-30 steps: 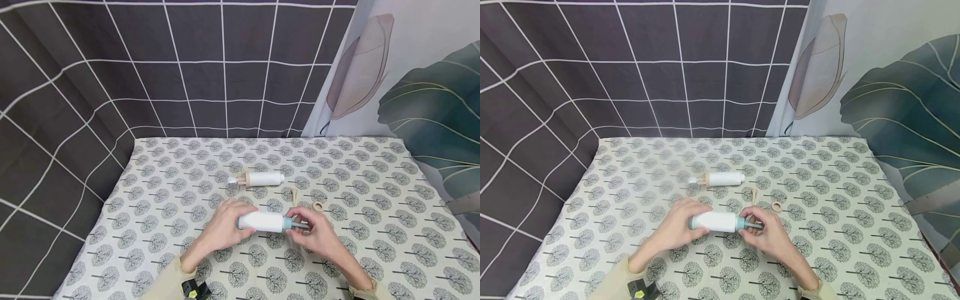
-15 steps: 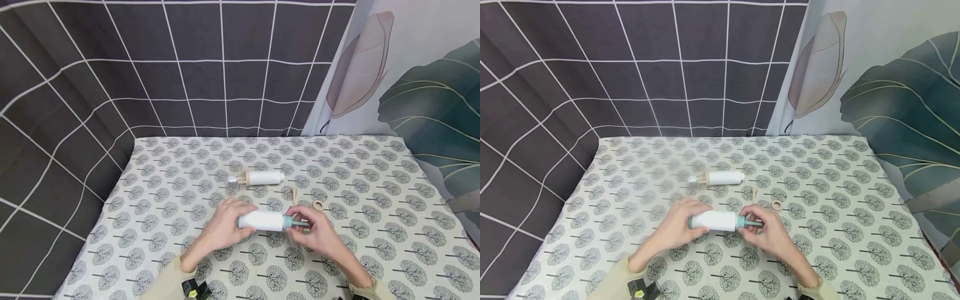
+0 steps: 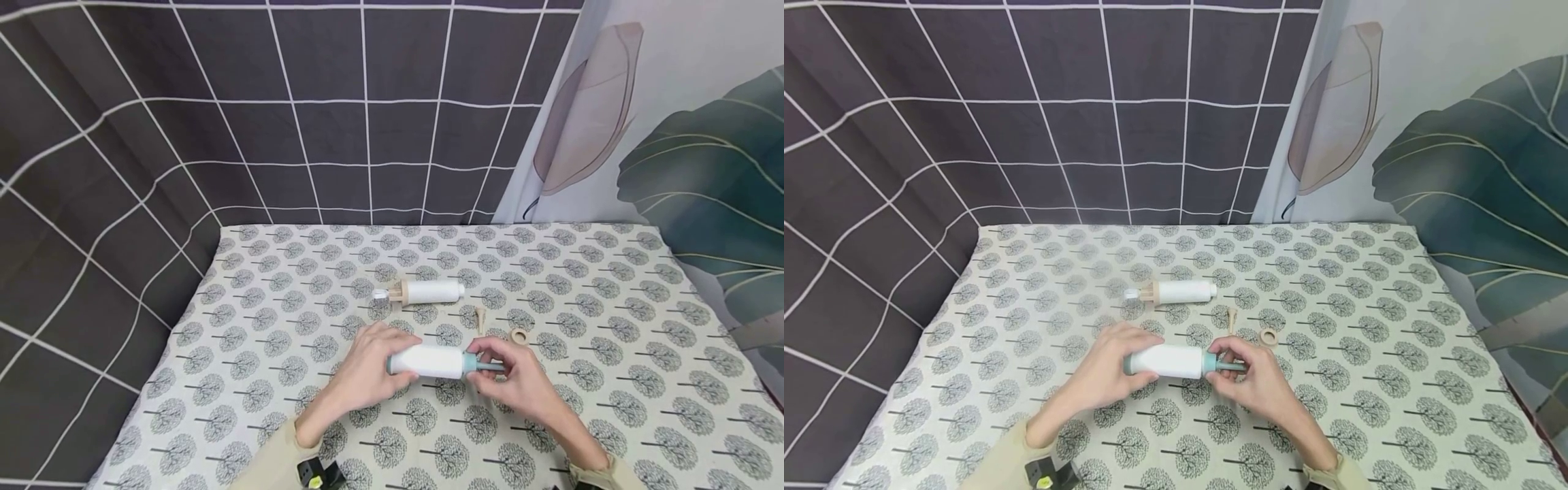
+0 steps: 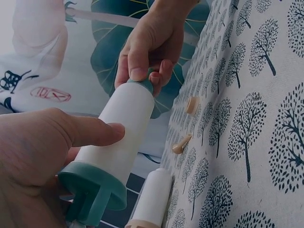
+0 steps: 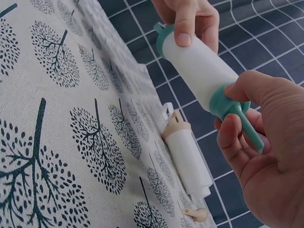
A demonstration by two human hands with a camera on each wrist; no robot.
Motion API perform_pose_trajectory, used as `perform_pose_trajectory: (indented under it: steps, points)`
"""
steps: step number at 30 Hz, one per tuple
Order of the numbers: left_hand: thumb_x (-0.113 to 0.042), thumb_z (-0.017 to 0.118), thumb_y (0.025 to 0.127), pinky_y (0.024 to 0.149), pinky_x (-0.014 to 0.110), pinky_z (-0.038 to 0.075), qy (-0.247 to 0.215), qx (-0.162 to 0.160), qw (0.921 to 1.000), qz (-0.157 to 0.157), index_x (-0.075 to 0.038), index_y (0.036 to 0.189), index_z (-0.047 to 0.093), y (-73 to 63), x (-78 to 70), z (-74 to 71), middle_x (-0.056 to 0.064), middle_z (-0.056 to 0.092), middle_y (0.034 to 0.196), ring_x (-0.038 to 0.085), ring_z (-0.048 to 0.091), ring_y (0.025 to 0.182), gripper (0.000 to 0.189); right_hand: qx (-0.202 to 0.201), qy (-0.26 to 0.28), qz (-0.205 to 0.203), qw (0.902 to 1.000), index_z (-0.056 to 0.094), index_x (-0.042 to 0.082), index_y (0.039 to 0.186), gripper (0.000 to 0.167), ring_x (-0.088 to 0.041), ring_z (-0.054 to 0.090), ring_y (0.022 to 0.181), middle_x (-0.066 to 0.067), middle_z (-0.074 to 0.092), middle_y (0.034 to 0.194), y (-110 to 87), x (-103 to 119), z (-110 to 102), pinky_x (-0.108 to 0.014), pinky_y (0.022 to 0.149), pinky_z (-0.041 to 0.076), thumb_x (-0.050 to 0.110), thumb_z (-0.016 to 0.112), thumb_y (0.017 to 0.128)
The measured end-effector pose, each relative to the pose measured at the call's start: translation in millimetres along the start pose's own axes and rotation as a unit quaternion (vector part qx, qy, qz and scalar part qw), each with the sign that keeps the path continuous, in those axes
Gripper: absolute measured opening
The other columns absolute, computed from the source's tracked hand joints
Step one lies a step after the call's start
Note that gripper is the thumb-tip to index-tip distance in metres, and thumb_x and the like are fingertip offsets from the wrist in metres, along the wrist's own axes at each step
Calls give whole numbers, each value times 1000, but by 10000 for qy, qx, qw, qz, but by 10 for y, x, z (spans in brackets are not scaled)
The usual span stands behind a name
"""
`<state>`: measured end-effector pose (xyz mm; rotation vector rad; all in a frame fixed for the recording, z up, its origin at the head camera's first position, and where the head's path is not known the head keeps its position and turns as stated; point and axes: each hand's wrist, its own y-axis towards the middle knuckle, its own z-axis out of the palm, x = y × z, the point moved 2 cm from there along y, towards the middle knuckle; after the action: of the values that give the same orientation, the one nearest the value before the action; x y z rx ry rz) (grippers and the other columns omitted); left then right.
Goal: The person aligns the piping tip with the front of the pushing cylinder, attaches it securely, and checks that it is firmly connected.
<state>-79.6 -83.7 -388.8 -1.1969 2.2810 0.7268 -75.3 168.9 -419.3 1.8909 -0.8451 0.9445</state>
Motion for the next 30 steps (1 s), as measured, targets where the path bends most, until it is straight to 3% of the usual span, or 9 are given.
perform_pose_trajectory:
  steps: [8,24,30]
  points:
    - [-13,86,74,95,46,39,43,-37,10000,41,-4,120,70,-4,10,8,8,70,118,20,56,105,50,-39,104,74,9999,65,0,108,31,-24,68,83,-5,69,95,-6,-38,-4,-34,76,58,-8,75,80]
    - [-9,86,73,96,47,39,-4,-117,9999,106,-1,118,69,-13,4,17,8,70,118,19,57,105,48,-80,116,471,9988,65,-3,109,25,-16,67,84,-7,70,97,3,1,31,-32,75,58,-6,72,85]
    - [-8,86,73,99,50,38,-157,-156,9997,70,-2,117,70,-14,15,27,8,70,116,19,57,105,47,-195,304,443,9984,61,-6,116,32,-15,66,87,-17,64,107,0,-22,40,-31,75,58,-9,69,85]
